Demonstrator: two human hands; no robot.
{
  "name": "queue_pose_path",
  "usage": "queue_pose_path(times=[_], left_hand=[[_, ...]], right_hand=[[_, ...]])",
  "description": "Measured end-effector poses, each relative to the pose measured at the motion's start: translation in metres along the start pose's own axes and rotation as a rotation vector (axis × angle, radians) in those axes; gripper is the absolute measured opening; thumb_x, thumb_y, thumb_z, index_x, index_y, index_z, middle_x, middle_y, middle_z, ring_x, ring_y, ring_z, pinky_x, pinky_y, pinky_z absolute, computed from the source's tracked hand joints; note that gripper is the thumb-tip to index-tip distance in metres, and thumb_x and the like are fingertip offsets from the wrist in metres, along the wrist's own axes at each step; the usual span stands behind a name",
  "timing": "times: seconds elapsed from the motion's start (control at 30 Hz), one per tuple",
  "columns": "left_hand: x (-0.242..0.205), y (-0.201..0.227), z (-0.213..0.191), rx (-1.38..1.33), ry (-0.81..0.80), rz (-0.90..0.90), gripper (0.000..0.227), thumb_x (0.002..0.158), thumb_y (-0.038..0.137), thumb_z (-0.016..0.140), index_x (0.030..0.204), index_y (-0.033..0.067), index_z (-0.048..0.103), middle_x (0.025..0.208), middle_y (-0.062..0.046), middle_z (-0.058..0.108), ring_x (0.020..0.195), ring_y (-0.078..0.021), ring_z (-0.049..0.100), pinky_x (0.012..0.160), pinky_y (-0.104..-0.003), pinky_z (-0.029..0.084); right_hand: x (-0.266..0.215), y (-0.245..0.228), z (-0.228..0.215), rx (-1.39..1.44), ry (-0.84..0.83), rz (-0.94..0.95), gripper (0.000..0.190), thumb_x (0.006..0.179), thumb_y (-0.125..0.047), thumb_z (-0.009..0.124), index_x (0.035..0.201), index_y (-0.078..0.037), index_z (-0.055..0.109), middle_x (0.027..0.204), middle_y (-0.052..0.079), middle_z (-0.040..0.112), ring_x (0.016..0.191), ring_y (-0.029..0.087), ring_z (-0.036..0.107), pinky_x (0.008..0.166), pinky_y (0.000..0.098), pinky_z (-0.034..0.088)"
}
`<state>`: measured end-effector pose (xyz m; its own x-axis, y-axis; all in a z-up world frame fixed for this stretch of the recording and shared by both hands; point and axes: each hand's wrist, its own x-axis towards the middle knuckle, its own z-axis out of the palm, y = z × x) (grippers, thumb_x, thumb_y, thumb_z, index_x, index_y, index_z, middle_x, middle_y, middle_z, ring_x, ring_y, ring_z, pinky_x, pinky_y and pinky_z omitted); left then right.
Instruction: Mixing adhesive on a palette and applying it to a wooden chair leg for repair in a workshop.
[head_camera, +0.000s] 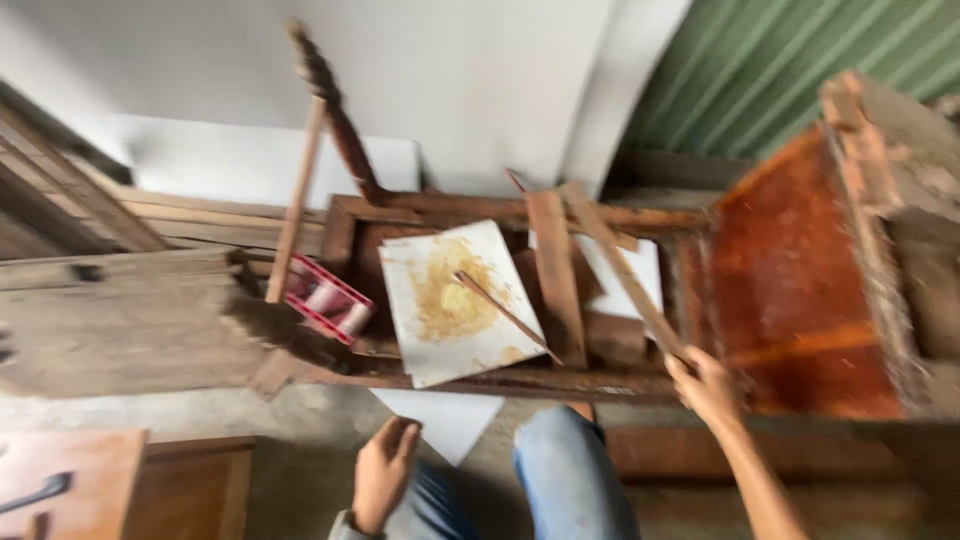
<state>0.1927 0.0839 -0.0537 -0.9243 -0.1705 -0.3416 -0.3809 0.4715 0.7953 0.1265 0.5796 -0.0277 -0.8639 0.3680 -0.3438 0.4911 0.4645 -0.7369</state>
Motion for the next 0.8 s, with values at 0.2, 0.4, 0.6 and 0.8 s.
queue_pose_path(times=[0.2, 0.4, 0.6, 0.8], left_hand=[[-0.069, 0.119, -0.058, 0.207, 0.482, 0.699, 0.042, 0.096, 0.020, 0.058, 0.137, 0.0139, 0.060, 0.141, -0.012, 0.060, 0.120, -0.0315, 0.060, 0.098, -0.049, 0.046], [-0.134, 0.141, -0.143, 0.985, 0.801, 0.705, 0.078, 0.085, 0.046, 0.066, 0.156, 0.0284, 0.040, 0.165, -0.009, 0.036, 0.155, -0.0274, 0.028, 0.121, -0.062, 0.018], [-0.145, 0.008, -0.145, 0.866, 0.578, 0.617, 0.037, 0.079, 0.021, 0.061, 0.116, 0.0176, 0.063, 0.091, 0.001, 0.069, 0.079, -0.0230, 0.068, 0.078, -0.037, 0.046], [-0.174, 0.008, -0.201, 0.534, 0.328, -0.313, 0.012, 0.096, 0.045, 0.052, 0.091, 0.0352, 0.057, 0.085, 0.010, 0.077, 0.081, -0.0151, 0.075, 0.079, -0.036, 0.055]], right_hand=[[-0.041, -0.110, 0.012, -0.281, -0.124, -0.196, 0.072, 0.073, -0.048, 0.076, 0.133, -0.008, 0.071, 0.134, 0.006, 0.074, 0.128, 0.022, 0.067, 0.106, 0.0341, 0.050], [-0.113, -0.224, 0.049, -0.573, -0.227, -1.077, 0.046, 0.058, -0.063, 0.095, 0.079, -0.028, 0.073, 0.056, -0.006, 0.068, 0.050, 0.017, 0.061, 0.054, 0.0371, 0.047], [-0.168, -0.260, 0.126, -0.667, -0.148, -1.715, 0.069, 0.073, -0.046, 0.087, 0.132, -0.021, 0.063, 0.123, 0.004, 0.071, 0.112, 0.023, 0.064, 0.106, 0.0495, 0.046], [-0.199, -0.260, 0.097, -0.039, -0.031, -1.588, 0.046, 0.088, -0.026, 0.069, 0.130, -0.010, 0.060, 0.144, 0.022, 0.053, 0.136, 0.035, 0.052, 0.127, 0.0662, 0.033]])
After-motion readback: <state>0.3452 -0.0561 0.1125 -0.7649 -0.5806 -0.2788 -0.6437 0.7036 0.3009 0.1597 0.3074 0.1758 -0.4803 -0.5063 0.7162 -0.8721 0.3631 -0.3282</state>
